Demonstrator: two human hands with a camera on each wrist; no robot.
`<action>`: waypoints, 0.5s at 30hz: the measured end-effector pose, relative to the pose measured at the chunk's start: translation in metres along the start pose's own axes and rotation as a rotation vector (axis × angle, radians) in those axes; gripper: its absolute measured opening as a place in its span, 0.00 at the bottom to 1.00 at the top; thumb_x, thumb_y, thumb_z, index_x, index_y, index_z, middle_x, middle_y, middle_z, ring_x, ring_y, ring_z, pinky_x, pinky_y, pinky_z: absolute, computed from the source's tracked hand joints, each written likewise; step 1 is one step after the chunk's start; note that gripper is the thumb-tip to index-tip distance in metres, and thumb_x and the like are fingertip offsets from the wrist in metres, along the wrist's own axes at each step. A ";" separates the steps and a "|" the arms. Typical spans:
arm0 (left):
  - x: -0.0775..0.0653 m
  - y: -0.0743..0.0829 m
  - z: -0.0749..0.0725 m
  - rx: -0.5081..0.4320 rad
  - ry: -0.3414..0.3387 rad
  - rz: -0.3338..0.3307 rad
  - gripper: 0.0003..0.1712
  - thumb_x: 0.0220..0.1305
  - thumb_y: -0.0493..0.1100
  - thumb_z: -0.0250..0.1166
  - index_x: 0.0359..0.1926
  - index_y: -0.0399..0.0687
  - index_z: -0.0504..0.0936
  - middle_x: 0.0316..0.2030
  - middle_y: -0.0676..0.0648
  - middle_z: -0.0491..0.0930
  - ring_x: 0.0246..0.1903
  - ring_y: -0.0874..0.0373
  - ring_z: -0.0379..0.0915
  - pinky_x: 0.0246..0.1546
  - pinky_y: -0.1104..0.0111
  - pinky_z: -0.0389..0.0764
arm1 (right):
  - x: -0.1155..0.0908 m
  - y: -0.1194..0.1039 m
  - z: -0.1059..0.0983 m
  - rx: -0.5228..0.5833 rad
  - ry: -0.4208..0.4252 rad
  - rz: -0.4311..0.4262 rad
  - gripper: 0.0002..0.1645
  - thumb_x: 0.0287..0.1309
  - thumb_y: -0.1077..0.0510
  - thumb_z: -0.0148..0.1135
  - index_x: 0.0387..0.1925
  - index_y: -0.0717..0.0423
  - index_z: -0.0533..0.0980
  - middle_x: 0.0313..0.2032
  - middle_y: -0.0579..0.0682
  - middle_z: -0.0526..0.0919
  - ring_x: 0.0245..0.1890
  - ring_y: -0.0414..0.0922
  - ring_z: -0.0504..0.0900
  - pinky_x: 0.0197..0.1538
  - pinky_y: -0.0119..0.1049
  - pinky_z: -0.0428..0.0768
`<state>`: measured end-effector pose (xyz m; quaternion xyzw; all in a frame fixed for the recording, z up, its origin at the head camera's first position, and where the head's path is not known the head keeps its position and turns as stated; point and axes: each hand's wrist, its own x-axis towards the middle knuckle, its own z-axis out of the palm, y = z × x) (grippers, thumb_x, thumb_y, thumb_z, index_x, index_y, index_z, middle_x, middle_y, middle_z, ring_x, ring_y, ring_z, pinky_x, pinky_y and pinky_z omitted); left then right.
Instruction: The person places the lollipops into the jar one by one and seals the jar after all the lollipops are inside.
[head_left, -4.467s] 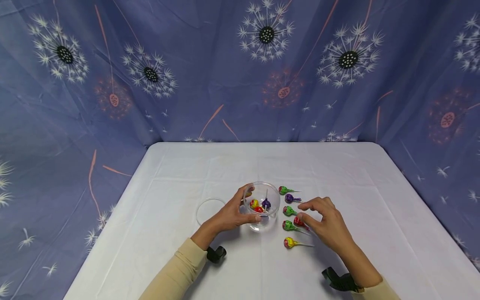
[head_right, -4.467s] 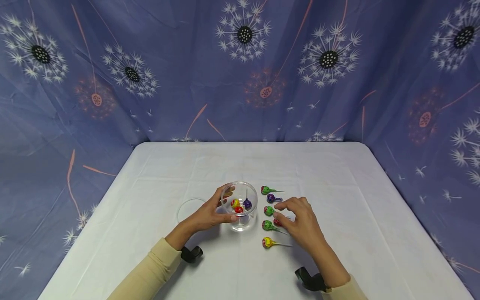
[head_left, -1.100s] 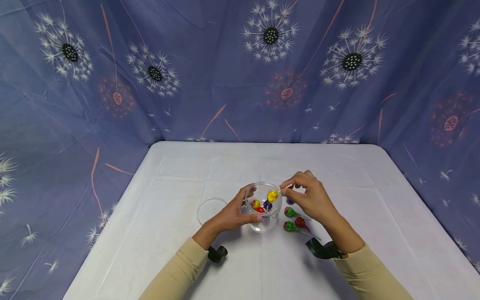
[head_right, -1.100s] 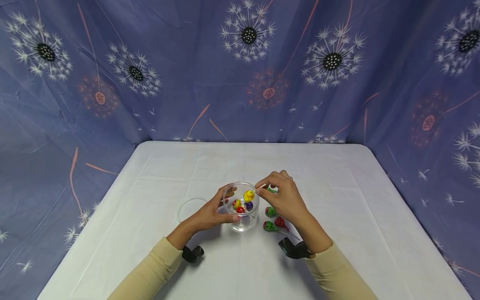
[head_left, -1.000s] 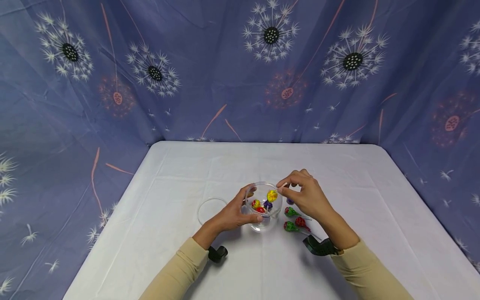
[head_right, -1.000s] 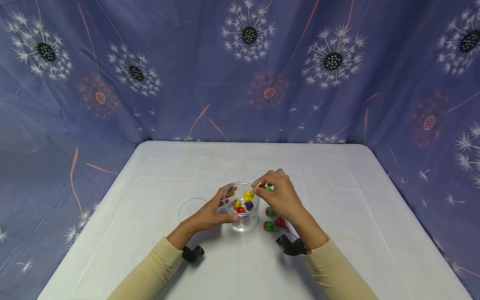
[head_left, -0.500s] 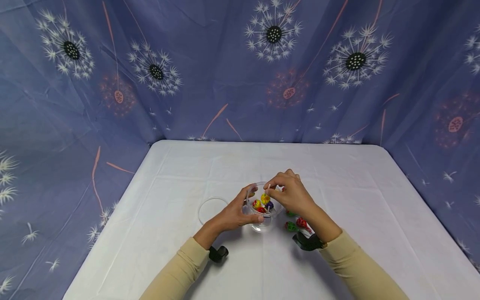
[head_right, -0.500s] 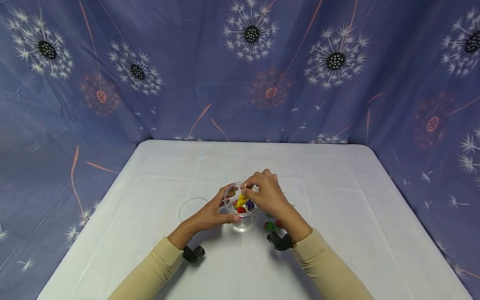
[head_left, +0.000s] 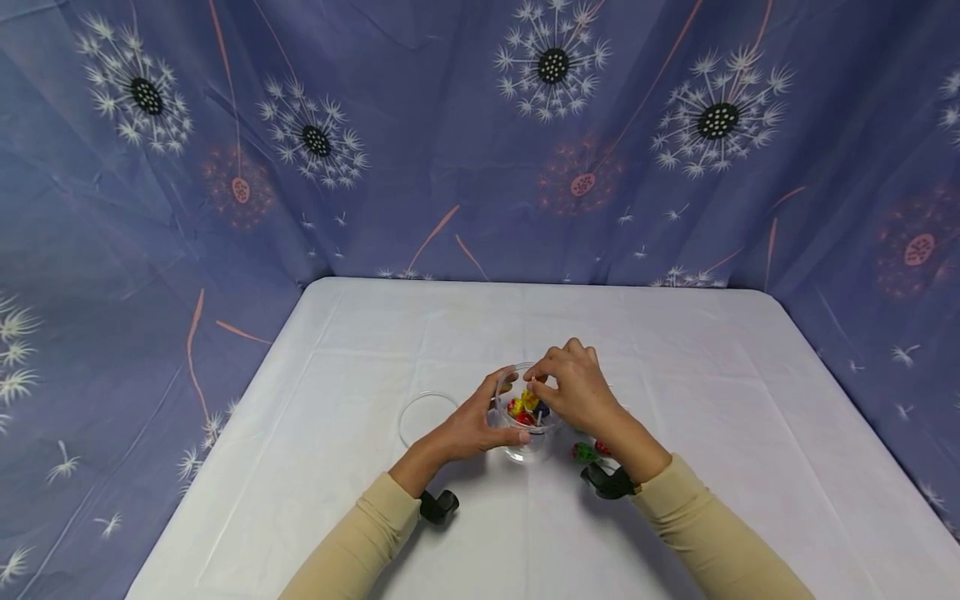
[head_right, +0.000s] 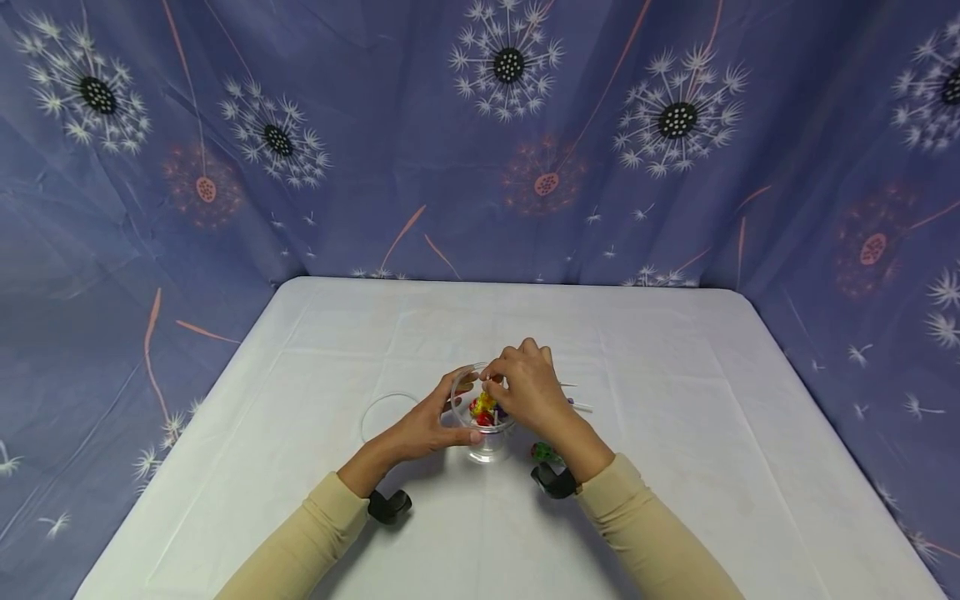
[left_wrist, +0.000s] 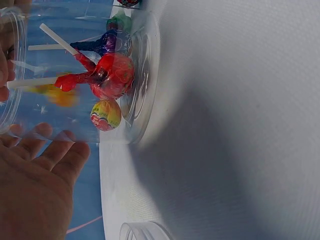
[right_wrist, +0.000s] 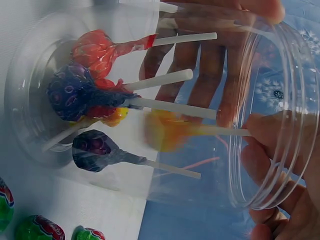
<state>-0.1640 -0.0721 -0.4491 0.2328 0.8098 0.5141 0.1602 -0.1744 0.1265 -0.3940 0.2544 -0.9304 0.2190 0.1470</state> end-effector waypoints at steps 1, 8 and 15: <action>0.000 0.000 0.000 -0.001 -0.001 -0.004 0.56 0.50 0.61 0.70 0.72 0.69 0.44 0.71 0.49 0.55 0.70 0.50 0.54 0.70 0.53 0.59 | 0.000 0.001 0.000 -0.007 0.009 -0.007 0.04 0.50 0.57 0.69 0.31 0.48 0.85 0.29 0.44 0.81 0.32 0.43 0.67 0.39 0.38 0.60; 0.001 0.005 0.000 -0.014 -0.009 -0.017 0.55 0.52 0.58 0.70 0.72 0.66 0.44 0.70 0.46 0.55 0.69 0.46 0.55 0.69 0.52 0.59 | -0.003 0.001 -0.006 0.029 0.060 -0.011 0.06 0.49 0.56 0.70 0.32 0.49 0.85 0.27 0.45 0.80 0.32 0.43 0.67 0.39 0.40 0.61; 0.001 0.003 0.000 -0.026 -0.010 -0.016 0.58 0.49 0.60 0.71 0.72 0.69 0.42 0.71 0.48 0.54 0.69 0.46 0.55 0.69 0.51 0.60 | -0.014 0.005 -0.021 0.110 0.161 -0.015 0.04 0.50 0.59 0.69 0.32 0.50 0.84 0.25 0.43 0.78 0.31 0.41 0.64 0.39 0.39 0.58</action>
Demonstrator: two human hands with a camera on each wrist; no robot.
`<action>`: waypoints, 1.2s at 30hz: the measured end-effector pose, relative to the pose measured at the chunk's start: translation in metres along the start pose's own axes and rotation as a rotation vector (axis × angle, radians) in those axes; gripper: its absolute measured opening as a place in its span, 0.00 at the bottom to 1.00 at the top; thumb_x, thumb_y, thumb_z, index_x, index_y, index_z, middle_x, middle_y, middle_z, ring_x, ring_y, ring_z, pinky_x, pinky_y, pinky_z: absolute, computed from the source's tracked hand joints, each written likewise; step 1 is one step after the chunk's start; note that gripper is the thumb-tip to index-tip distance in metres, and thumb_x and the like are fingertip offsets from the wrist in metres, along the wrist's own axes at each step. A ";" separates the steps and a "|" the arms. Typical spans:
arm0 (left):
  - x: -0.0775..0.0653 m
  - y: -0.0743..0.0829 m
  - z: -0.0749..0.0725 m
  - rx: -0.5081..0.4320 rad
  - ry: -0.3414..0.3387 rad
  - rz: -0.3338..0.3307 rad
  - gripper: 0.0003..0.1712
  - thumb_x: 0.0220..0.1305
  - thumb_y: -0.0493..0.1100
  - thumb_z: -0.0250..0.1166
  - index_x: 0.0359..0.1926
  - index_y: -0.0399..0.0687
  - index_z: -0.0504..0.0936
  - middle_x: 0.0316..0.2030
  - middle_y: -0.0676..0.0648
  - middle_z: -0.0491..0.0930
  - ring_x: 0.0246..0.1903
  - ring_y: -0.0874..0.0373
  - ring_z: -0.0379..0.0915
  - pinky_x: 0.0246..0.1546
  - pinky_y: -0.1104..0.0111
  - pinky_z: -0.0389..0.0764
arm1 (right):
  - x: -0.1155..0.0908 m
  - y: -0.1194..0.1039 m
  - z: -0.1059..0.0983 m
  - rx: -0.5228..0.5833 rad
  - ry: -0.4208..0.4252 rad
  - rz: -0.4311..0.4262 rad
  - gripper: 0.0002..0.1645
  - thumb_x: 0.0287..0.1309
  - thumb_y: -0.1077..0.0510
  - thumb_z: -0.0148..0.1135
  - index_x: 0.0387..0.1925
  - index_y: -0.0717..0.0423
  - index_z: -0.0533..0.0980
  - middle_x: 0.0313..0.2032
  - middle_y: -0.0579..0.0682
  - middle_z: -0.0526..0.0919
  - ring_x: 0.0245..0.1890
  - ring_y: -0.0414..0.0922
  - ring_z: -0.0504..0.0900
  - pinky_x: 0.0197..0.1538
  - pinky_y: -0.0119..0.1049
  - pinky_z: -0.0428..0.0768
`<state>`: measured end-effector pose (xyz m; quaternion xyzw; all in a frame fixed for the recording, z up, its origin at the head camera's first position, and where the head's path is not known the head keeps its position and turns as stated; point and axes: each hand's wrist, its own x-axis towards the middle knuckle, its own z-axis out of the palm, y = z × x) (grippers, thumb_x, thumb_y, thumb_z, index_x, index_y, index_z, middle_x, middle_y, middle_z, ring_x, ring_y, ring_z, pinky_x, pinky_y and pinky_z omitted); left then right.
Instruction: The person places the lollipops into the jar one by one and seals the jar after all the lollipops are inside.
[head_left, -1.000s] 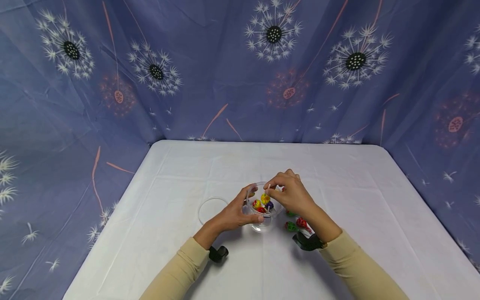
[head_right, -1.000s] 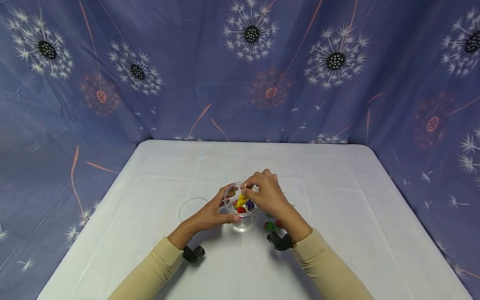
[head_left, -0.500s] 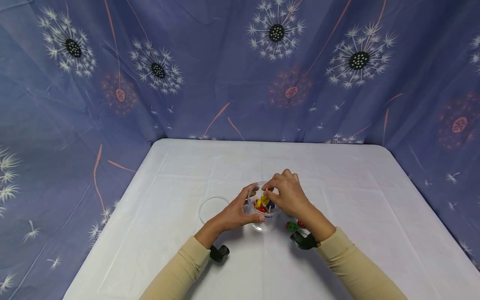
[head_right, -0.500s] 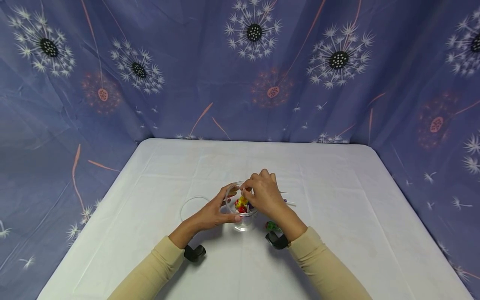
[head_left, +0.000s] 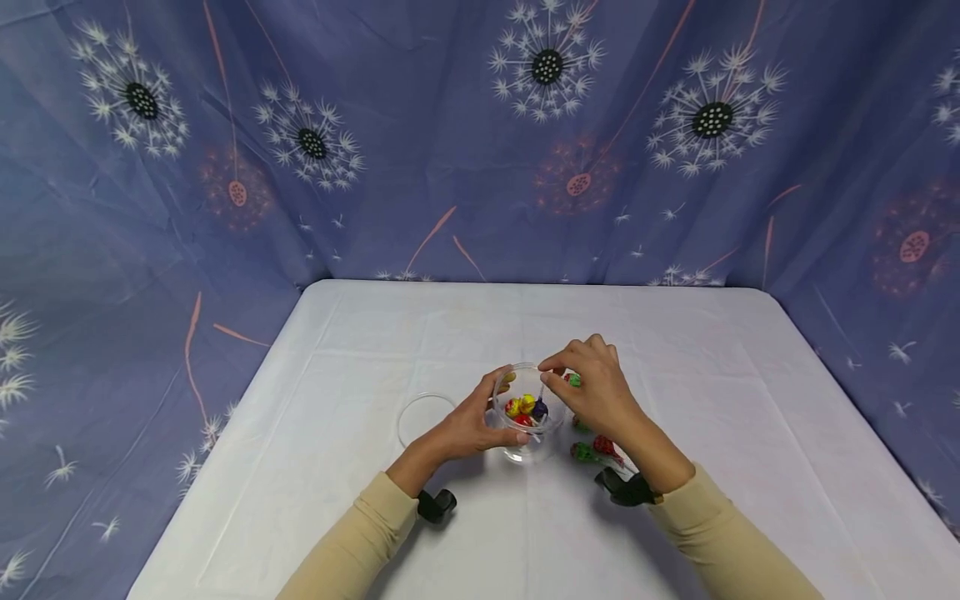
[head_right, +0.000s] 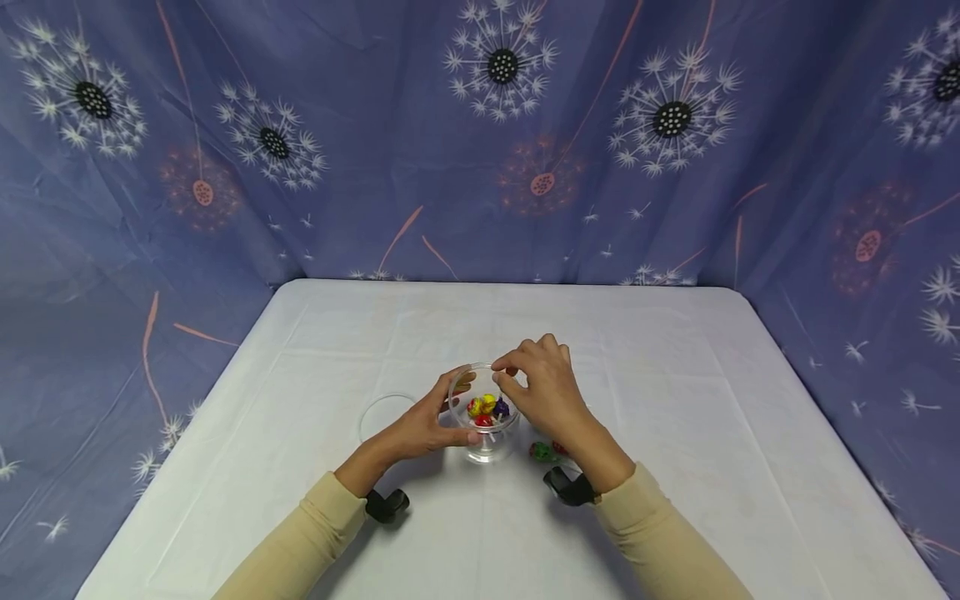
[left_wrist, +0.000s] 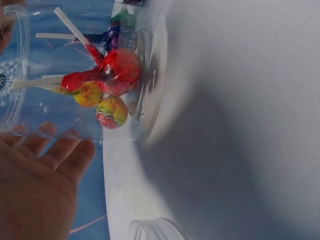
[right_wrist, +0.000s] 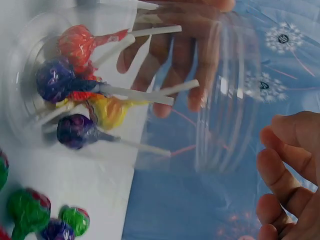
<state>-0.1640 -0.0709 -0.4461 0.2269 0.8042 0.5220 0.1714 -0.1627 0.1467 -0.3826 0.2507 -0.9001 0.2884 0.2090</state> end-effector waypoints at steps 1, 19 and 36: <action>0.000 0.000 0.000 0.002 -0.001 -0.002 0.59 0.48 0.60 0.72 0.73 0.68 0.42 0.71 0.48 0.54 0.69 0.46 0.54 0.69 0.51 0.59 | -0.002 0.001 -0.003 0.004 0.009 0.005 0.04 0.51 0.59 0.69 0.32 0.50 0.84 0.25 0.43 0.78 0.31 0.41 0.64 0.39 0.39 0.58; 0.000 0.009 0.000 0.035 0.024 -0.029 0.58 0.47 0.58 0.73 0.71 0.68 0.45 0.70 0.45 0.56 0.69 0.41 0.54 0.68 0.48 0.60 | -0.056 0.030 -0.032 -0.005 0.093 0.136 0.09 0.46 0.63 0.71 0.31 0.48 0.83 0.26 0.41 0.78 0.33 0.37 0.62 0.37 0.35 0.54; 0.002 0.012 0.002 0.048 0.019 -0.024 0.57 0.48 0.57 0.73 0.71 0.68 0.46 0.70 0.42 0.55 0.69 0.39 0.54 0.68 0.48 0.59 | -0.113 0.057 -0.034 -0.032 0.104 0.336 0.07 0.49 0.62 0.69 0.32 0.49 0.84 0.27 0.41 0.81 0.33 0.38 0.65 0.35 0.32 0.57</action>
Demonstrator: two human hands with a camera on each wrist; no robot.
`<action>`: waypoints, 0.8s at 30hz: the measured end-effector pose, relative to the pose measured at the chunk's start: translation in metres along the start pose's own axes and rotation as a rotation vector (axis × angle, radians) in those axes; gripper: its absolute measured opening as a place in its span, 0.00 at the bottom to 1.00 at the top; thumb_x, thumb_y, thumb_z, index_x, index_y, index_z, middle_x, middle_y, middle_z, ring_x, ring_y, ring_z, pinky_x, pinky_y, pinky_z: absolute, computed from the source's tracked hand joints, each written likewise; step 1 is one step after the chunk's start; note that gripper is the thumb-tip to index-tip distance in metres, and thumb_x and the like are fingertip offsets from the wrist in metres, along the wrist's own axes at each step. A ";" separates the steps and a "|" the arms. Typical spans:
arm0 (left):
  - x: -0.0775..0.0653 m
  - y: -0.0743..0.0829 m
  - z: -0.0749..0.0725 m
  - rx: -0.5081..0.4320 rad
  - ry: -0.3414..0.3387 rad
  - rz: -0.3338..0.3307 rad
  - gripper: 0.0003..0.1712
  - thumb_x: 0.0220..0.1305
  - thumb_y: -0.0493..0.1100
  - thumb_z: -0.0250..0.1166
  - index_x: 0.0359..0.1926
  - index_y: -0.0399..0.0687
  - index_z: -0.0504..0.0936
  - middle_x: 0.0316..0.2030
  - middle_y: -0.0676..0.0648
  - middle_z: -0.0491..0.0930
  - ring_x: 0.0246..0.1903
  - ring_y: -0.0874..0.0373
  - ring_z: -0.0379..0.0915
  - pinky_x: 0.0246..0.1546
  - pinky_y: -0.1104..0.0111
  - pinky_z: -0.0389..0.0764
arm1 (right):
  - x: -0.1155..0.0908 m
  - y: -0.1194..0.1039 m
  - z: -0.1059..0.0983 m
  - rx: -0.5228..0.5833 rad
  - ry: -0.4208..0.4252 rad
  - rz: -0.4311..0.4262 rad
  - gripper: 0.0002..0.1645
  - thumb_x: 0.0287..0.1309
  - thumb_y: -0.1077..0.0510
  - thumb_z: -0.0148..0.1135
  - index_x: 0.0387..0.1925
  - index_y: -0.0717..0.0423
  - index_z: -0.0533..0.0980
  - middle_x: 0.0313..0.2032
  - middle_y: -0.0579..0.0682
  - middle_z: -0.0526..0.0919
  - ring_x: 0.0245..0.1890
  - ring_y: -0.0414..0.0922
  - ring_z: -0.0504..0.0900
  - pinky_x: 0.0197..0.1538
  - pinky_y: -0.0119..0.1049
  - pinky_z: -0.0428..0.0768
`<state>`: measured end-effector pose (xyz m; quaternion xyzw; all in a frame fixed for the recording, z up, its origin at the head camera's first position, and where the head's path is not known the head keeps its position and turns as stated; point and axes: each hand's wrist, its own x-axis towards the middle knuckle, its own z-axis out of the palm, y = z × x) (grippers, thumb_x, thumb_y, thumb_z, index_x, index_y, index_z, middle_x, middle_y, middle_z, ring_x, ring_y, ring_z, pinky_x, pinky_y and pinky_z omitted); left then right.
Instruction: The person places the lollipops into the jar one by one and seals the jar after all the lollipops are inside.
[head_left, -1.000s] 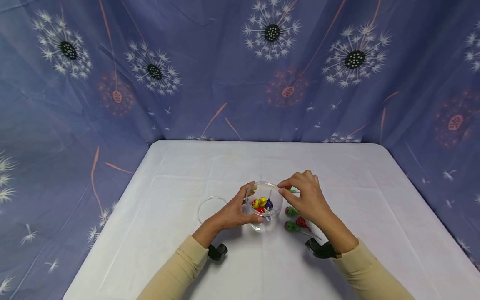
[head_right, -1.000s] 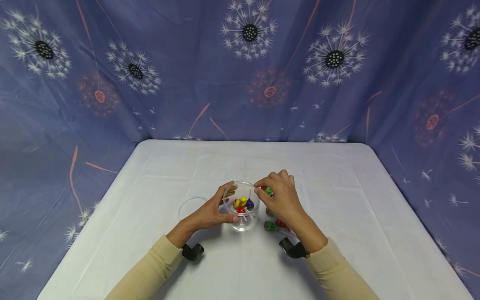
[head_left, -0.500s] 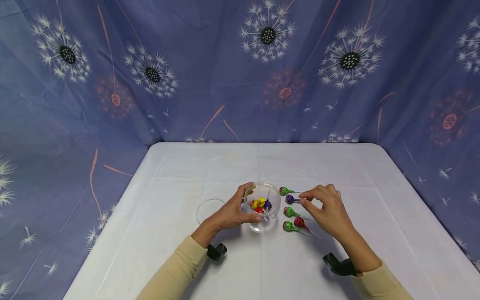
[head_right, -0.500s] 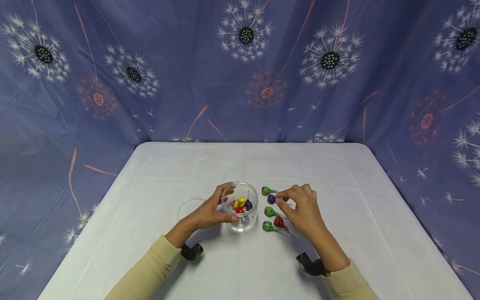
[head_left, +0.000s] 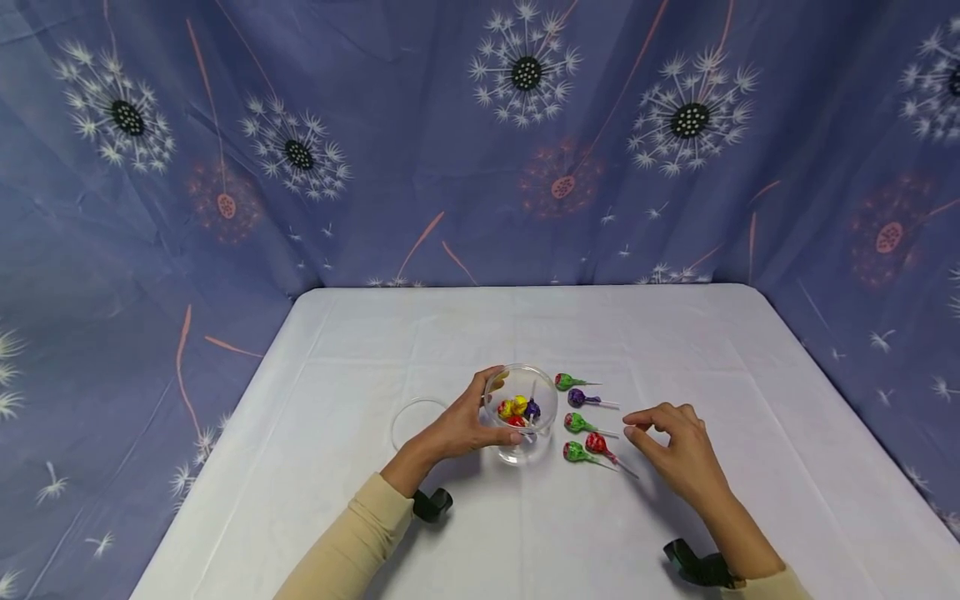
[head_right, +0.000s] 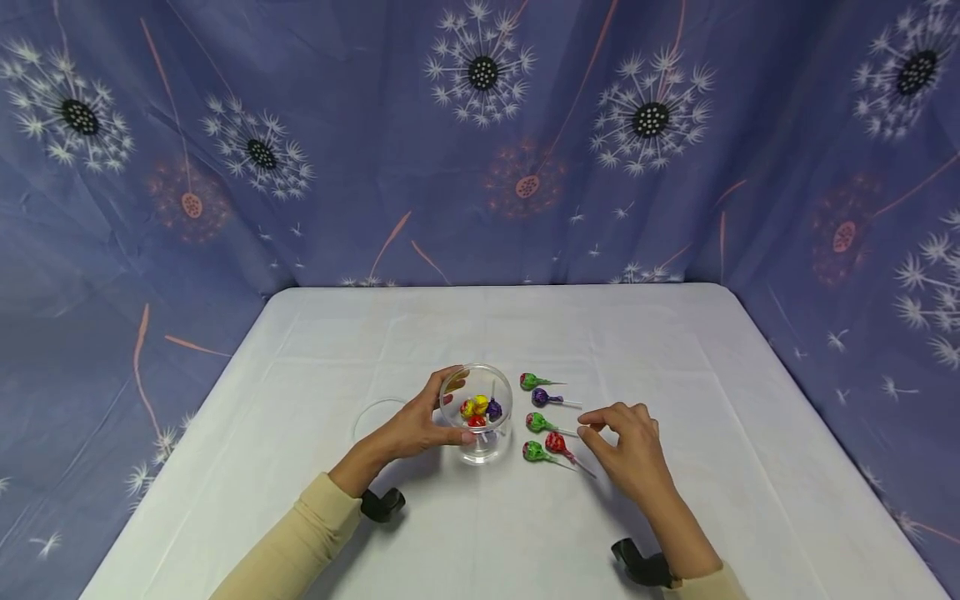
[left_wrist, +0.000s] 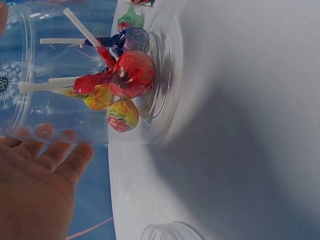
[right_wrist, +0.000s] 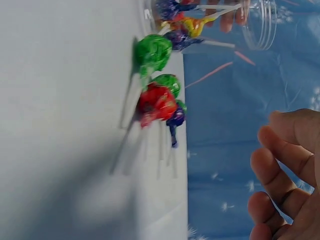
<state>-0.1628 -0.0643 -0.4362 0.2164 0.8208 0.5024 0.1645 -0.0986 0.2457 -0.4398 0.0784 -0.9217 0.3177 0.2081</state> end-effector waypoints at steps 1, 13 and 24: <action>0.000 0.000 0.000 0.000 0.002 0.001 0.56 0.48 0.57 0.73 0.71 0.69 0.46 0.70 0.42 0.56 0.69 0.39 0.54 0.68 0.48 0.59 | -0.002 0.002 0.001 -0.004 0.006 0.002 0.07 0.48 0.62 0.70 0.32 0.49 0.84 0.26 0.41 0.80 0.33 0.38 0.65 0.35 0.31 0.58; -0.001 -0.001 0.001 -0.008 0.007 -0.013 0.55 0.49 0.56 0.73 0.71 0.68 0.47 0.70 0.44 0.57 0.69 0.40 0.54 0.68 0.48 0.59 | -0.022 0.015 0.016 -0.005 -0.052 0.111 0.09 0.46 0.60 0.71 0.33 0.51 0.83 0.30 0.45 0.83 0.35 0.41 0.67 0.40 0.34 0.59; 0.000 -0.003 0.001 -0.009 0.005 -0.017 0.57 0.46 0.59 0.73 0.71 0.69 0.46 0.71 0.44 0.56 0.70 0.44 0.54 0.69 0.48 0.57 | -0.029 0.021 0.020 -0.033 -0.195 0.171 0.10 0.44 0.59 0.72 0.33 0.49 0.83 0.32 0.43 0.83 0.34 0.41 0.67 0.39 0.34 0.60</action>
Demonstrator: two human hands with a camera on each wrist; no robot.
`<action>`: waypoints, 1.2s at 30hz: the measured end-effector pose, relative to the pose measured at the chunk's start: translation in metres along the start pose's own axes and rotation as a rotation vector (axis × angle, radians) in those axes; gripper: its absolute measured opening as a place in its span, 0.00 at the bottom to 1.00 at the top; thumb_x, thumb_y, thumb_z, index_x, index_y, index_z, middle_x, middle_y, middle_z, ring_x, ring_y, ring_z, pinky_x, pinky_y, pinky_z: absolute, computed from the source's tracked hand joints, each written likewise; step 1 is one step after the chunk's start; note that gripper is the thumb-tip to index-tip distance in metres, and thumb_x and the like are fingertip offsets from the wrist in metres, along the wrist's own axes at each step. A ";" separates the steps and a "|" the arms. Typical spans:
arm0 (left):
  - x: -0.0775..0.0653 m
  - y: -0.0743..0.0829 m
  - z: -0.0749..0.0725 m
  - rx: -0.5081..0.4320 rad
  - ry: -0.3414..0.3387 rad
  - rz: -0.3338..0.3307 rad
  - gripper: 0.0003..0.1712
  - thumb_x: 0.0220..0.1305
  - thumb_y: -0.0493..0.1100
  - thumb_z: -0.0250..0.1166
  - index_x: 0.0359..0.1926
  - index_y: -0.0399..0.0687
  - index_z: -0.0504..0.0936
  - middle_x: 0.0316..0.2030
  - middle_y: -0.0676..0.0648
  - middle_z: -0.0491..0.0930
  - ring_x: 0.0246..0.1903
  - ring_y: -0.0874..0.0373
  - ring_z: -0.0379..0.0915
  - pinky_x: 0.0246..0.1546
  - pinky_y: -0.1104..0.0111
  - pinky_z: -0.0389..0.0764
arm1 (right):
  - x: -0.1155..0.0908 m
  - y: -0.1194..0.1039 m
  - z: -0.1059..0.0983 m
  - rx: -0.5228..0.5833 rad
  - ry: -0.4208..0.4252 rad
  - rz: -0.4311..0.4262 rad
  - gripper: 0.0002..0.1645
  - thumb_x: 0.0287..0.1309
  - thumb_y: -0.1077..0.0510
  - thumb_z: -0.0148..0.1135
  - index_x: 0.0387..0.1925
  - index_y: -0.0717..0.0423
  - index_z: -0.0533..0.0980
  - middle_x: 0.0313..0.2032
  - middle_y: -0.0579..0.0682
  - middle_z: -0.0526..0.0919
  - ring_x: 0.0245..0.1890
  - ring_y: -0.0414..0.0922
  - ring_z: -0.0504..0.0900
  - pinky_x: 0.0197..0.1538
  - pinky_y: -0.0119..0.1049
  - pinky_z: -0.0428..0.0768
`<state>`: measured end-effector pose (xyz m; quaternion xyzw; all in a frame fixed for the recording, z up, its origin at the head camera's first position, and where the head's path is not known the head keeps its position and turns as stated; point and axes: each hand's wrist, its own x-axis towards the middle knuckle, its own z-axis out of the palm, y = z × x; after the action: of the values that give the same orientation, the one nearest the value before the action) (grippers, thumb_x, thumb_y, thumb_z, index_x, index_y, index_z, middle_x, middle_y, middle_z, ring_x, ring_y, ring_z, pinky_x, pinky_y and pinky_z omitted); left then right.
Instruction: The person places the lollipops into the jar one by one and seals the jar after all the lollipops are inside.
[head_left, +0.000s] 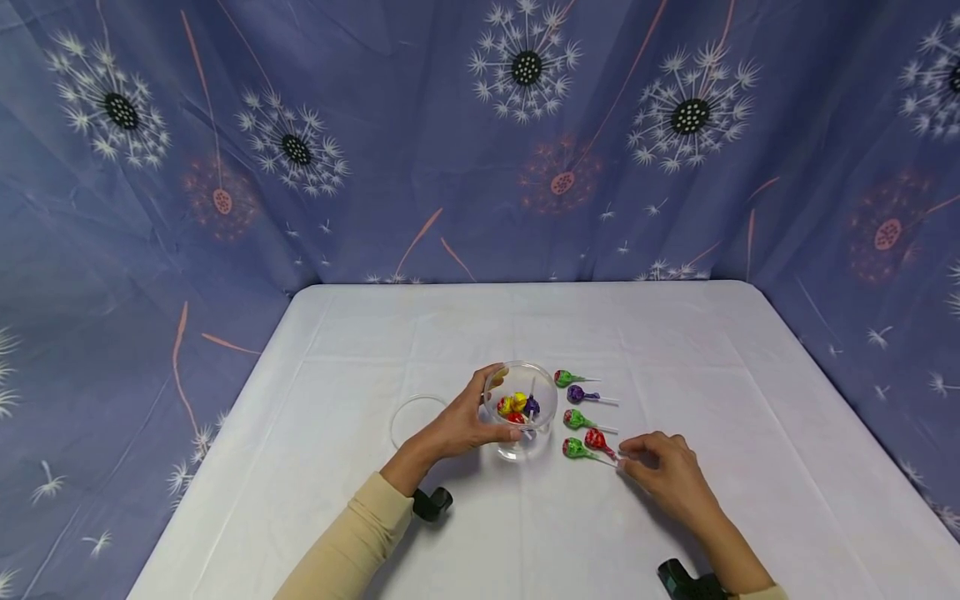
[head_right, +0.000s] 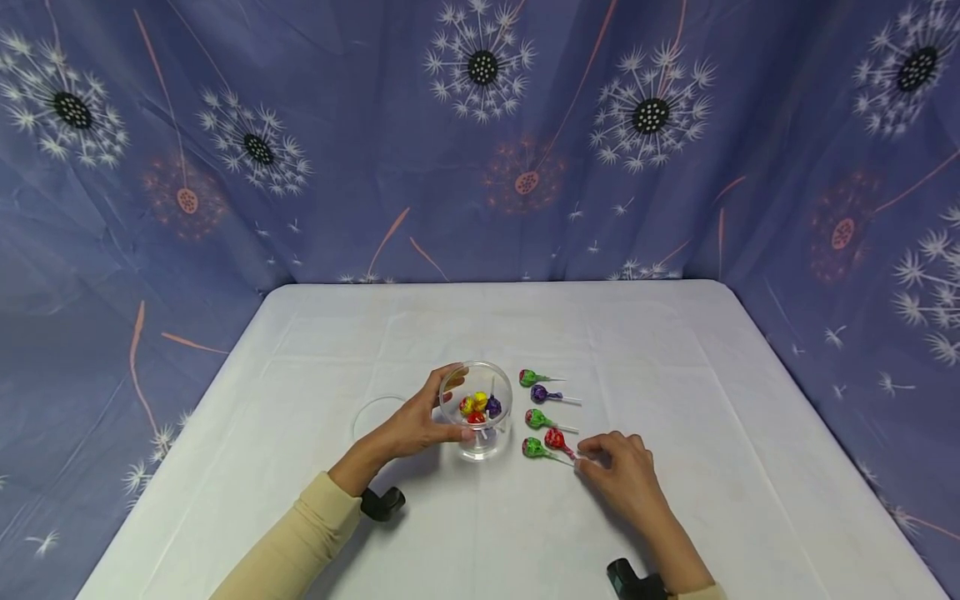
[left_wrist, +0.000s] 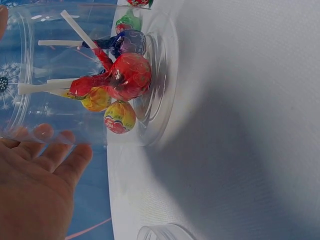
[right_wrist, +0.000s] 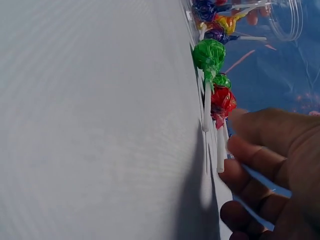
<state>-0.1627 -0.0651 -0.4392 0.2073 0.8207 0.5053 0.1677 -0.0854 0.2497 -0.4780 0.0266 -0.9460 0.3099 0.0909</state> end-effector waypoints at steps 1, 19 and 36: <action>0.000 0.000 0.000 0.001 -0.001 -0.004 0.57 0.46 0.60 0.73 0.71 0.70 0.46 0.71 0.45 0.55 0.70 0.45 0.54 0.69 0.48 0.57 | 0.001 0.001 0.000 -0.001 -0.015 0.007 0.10 0.44 0.59 0.72 0.33 0.49 0.83 0.31 0.43 0.82 0.33 0.41 0.67 0.38 0.34 0.61; 0.000 -0.001 0.000 0.005 -0.001 -0.005 0.57 0.47 0.60 0.73 0.71 0.68 0.46 0.71 0.46 0.55 0.70 0.44 0.53 0.69 0.48 0.58 | 0.002 0.011 0.011 -0.030 0.069 -0.041 0.08 0.44 0.64 0.70 0.27 0.48 0.83 0.21 0.37 0.74 0.27 0.35 0.62 0.33 0.32 0.59; -0.002 -0.001 0.000 0.002 -0.007 -0.015 0.56 0.48 0.60 0.72 0.71 0.72 0.45 0.71 0.48 0.55 0.69 0.40 0.54 0.68 0.46 0.58 | 0.001 0.004 0.004 0.004 0.109 0.026 0.03 0.52 0.61 0.67 0.30 0.50 0.84 0.20 0.41 0.69 0.26 0.35 0.59 0.27 0.29 0.59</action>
<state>-0.1614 -0.0662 -0.4398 0.2032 0.8221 0.5027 0.1740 -0.0873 0.2505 -0.4830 -0.0024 -0.9392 0.3141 0.1385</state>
